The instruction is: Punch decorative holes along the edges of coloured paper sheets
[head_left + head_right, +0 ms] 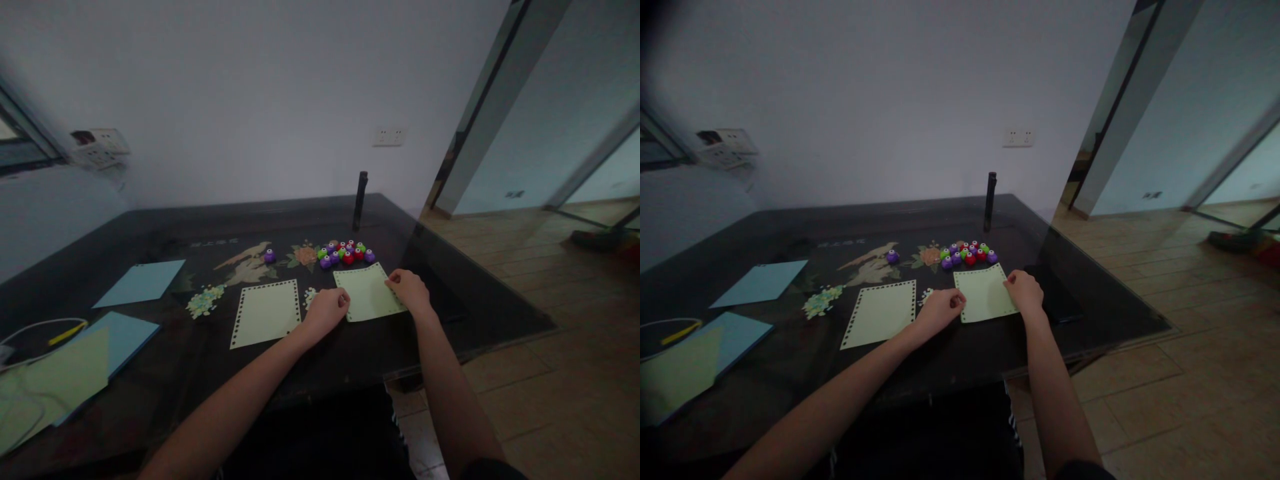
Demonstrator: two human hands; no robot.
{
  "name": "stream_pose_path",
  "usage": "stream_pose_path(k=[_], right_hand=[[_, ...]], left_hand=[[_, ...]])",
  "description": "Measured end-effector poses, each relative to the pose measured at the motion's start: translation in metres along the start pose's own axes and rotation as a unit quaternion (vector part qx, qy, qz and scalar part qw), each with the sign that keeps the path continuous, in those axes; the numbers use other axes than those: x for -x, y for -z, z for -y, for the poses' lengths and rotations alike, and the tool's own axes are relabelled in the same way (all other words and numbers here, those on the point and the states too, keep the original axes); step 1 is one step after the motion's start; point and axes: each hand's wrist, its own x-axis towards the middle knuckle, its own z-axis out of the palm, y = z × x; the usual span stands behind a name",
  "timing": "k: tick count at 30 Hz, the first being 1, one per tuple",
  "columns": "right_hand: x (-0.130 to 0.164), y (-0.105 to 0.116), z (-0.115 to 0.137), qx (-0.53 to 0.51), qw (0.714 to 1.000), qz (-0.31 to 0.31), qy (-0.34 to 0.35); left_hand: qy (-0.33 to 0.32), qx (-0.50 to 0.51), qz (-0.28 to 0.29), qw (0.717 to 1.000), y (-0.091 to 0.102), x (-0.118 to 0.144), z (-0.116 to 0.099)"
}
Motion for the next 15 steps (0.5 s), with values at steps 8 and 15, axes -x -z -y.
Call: stream_pose_path(k=[8, 15], right_hand=[[0.001, 0.001, -0.001, -0.012, 0.999, -0.031, -0.008], [-0.001, -0.003, 0.000, -0.055, 0.997, -0.035, 0.029]], left_hand=[[-0.008, 0.058, -0.060, 0.996, -0.001, -0.003, 0.000], [0.110, 0.432, -0.056, 0.893, -0.011, -0.011, -0.001]])
